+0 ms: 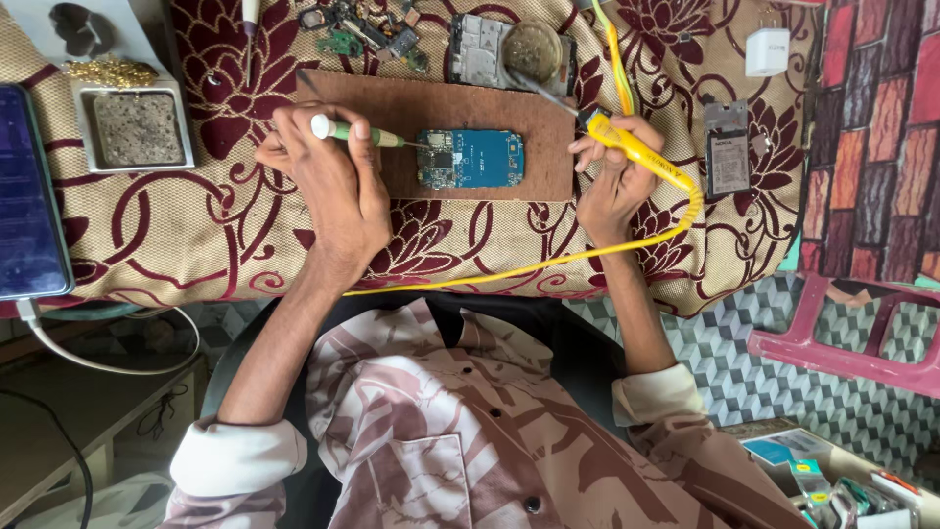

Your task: The person uses a soldering iron and a small screwdriver to work on a blue circuit board placed on a wooden board. They repeatedly apply the soldering iron to various points on the board while holding it steady with the screwdriver.

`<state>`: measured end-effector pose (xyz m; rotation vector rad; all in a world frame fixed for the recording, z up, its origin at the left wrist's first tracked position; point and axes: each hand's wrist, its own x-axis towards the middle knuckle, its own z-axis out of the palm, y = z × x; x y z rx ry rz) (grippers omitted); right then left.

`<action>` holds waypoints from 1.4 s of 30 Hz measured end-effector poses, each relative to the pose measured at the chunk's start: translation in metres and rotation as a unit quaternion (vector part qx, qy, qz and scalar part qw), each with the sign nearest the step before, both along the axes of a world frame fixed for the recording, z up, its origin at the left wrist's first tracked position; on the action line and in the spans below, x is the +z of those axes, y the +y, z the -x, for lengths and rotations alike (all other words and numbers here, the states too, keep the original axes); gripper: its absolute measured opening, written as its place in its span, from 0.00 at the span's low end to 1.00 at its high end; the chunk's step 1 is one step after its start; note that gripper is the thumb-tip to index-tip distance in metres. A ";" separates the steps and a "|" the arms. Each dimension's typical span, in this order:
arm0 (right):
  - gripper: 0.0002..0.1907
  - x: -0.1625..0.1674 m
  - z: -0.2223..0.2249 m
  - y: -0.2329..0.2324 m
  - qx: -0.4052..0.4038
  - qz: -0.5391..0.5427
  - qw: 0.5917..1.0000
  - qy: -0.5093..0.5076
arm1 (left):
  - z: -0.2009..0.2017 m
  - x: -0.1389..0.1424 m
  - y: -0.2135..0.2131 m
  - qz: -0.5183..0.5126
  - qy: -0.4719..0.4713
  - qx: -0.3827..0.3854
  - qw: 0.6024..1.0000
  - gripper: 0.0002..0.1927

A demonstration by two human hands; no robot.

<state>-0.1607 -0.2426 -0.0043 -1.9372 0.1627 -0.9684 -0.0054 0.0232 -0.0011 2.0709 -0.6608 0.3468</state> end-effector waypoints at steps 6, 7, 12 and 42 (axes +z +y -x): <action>0.17 0.002 -0.005 -0.001 -0.040 0.021 0.999 -0.011 | 0.000 -0.003 0.000 -0.003 -0.005 -0.006 1.000 0.19; 0.17 0.003 -0.006 -0.001 -0.034 0.018 0.999 -0.014 | 0.000 -0.003 0.001 -0.002 -0.006 -0.004 1.000 0.19; 0.16 0.003 -0.005 0.002 0.026 0.025 0.998 -0.042 | 0.001 0.001 0.001 0.011 0.009 -0.011 1.000 0.19; 0.16 0.051 -0.010 -0.010 -0.135 0.161 0.978 0.005 | 0.003 0.016 -0.004 0.017 0.024 -0.016 0.999 0.14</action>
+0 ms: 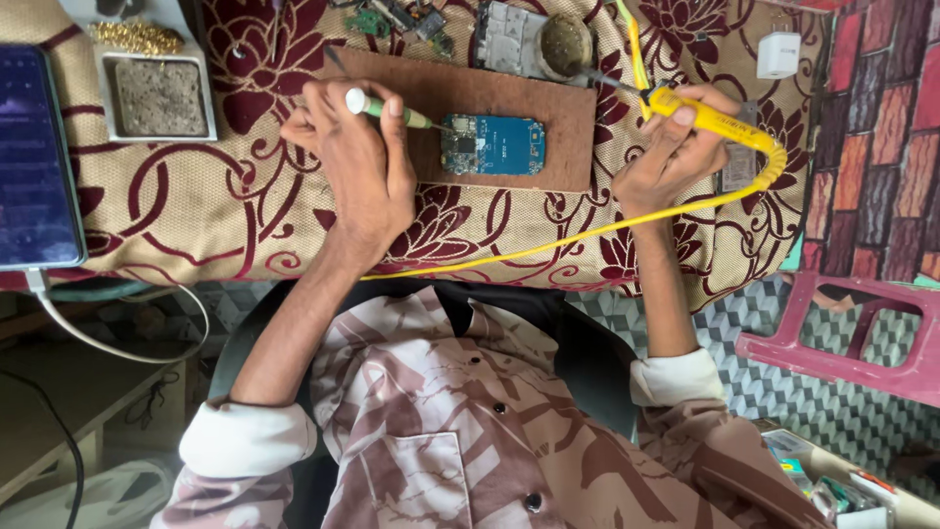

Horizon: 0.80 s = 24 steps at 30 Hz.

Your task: The person uses a soldering iron and a small screwdriver to work on a blue circuit board placed on a wooden board. They repeatedly apply the soldering iron to various points on the board while holding it steady with the screwdriver.

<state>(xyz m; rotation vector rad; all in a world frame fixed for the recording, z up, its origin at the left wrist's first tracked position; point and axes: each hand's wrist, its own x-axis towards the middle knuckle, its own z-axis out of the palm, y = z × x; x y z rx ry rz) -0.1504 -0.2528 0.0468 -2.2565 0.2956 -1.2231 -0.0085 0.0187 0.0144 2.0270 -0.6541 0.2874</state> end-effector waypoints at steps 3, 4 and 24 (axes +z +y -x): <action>0.15 0.005 -0.006 0.000 -0.013 0.004 1.000 0.013 | 0.000 0.001 0.000 0.002 -0.015 -0.005 1.000 0.15; 0.15 0.006 -0.007 0.001 -0.014 0.010 1.000 0.014 | 0.001 0.001 -0.001 0.001 -0.013 -0.004 1.000 0.14; 0.21 -0.048 -0.016 -0.016 0.099 -0.164 0.967 -0.170 | -0.002 -0.004 -0.002 -0.001 -0.020 -0.011 1.000 0.15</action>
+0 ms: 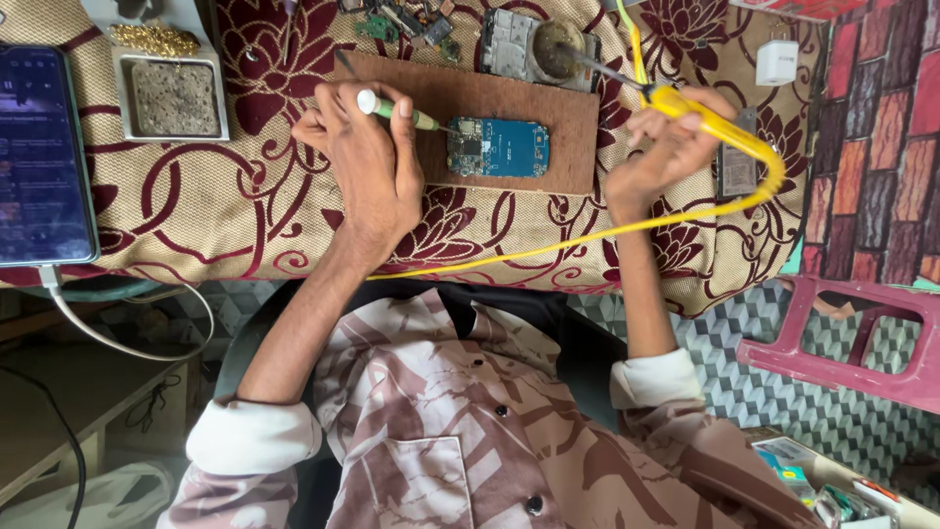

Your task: The person uses a soldering iron and a small screwdriver to work on a blue circuit board placed on a wooden board. They repeatedly apply the soldering iron to various points on the board while holding it steady with the screwdriver.

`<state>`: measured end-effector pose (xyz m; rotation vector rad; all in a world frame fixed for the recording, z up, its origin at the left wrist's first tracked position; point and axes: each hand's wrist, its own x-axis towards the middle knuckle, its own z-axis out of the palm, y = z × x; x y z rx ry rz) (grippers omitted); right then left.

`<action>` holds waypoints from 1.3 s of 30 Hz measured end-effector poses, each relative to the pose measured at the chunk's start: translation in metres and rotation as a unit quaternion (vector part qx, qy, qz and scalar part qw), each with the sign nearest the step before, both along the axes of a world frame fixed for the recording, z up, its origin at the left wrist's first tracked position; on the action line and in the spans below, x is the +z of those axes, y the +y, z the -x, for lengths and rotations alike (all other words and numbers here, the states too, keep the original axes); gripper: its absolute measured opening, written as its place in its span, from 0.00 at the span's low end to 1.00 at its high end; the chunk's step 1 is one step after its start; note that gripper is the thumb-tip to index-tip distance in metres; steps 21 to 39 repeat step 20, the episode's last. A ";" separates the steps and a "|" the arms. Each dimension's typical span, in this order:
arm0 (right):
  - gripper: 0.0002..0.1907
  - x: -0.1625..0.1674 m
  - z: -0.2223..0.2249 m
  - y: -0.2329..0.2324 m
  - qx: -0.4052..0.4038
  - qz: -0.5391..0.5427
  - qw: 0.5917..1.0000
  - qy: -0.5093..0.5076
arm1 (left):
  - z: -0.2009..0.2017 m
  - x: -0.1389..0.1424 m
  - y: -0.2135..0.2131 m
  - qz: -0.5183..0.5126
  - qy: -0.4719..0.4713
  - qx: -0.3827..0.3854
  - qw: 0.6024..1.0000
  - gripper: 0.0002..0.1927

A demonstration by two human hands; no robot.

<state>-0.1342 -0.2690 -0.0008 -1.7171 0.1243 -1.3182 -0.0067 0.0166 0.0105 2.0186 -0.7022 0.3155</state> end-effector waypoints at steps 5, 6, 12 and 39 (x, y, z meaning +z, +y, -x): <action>0.20 -0.001 0.020 0.001 0.078 -0.226 0.968 -0.078 | -0.002 0.003 0.000 -0.007 0.000 0.005 1.000 0.15; 0.20 -0.002 0.025 0.003 0.100 -0.263 0.956 -0.083 | -0.002 0.004 -0.001 -0.008 -0.004 0.001 1.000 0.15; 0.22 -0.013 0.037 0.029 0.159 -0.372 0.914 -0.037 | -0.002 0.006 0.000 0.011 -0.011 0.000 1.000 0.14; 0.22 -0.013 0.040 0.066 0.096 -0.269 0.958 0.001 | 0.003 0.004 0.009 0.007 -0.002 0.006 1.000 0.14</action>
